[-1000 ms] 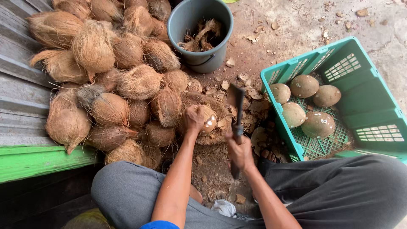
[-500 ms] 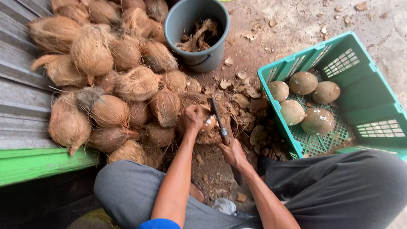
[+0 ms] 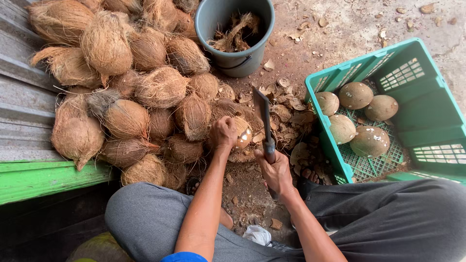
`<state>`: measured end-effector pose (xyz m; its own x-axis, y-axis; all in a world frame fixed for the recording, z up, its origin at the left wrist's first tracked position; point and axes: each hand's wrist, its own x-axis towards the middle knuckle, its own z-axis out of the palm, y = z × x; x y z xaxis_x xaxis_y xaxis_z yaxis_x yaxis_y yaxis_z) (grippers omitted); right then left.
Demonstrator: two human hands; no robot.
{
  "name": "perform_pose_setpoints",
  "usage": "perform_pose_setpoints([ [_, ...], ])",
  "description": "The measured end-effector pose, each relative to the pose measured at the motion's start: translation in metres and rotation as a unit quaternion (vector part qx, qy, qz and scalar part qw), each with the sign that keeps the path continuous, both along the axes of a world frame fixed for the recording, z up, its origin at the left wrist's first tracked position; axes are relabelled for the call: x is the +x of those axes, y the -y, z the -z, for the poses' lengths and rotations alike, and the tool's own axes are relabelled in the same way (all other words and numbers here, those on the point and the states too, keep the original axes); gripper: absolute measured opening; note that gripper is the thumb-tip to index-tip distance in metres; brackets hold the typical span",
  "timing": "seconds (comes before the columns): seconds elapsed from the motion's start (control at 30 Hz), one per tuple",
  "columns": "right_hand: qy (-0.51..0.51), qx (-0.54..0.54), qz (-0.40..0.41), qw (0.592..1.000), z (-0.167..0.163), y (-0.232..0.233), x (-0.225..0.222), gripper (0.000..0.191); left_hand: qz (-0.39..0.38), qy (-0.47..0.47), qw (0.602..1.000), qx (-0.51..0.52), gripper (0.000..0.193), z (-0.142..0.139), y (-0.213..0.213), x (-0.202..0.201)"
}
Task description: The person sits on the ground and husks coconuts one at a time, holding each coconut against a wooden block and striking it with a machete to strip off the fibrous husk. Husked coconuts are placed into a green plastic crate, and discarded husk fibers are tossed into a bucket.
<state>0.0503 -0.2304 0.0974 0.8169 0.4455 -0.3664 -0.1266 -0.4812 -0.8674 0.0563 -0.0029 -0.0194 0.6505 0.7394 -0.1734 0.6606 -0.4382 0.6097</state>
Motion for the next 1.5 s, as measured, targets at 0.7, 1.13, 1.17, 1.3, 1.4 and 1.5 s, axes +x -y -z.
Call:
perform_pose_setpoints([
  [0.7,-0.013,-0.046,-0.001,0.999,-0.001,-0.003,0.010,0.032,0.022,0.157,0.985,0.073,0.080,-0.021,-0.001,-0.032],
  [1.13,0.012,-0.015,-0.068,0.998,-0.015,0.003,-0.012,0.026,-0.104,0.172,0.980,0.003,0.061,-0.016,0.013,-0.046],
  [1.17,0.002,-0.024,-0.074,0.997,-0.014,0.002,-0.013,0.025,-0.096,0.162,0.982,0.000,0.060,-0.013,0.013,-0.044],
  [1.3,-0.037,-0.045,-0.062,0.996,-0.015,0.000,-0.010,0.025,-0.081,0.098,0.992,0.012,0.056,-0.007,0.008,-0.032],
  [1.4,-0.035,0.040,-0.012,0.999,-0.015,0.001,-0.011,0.022,-0.117,0.120,0.986,-0.023,0.055,-0.006,0.005,-0.029],
  [1.5,0.003,0.068,0.016,0.998,-0.011,0.000,-0.013,0.027,-0.117,0.114,0.986,-0.036,0.051,-0.007,0.007,-0.032],
])
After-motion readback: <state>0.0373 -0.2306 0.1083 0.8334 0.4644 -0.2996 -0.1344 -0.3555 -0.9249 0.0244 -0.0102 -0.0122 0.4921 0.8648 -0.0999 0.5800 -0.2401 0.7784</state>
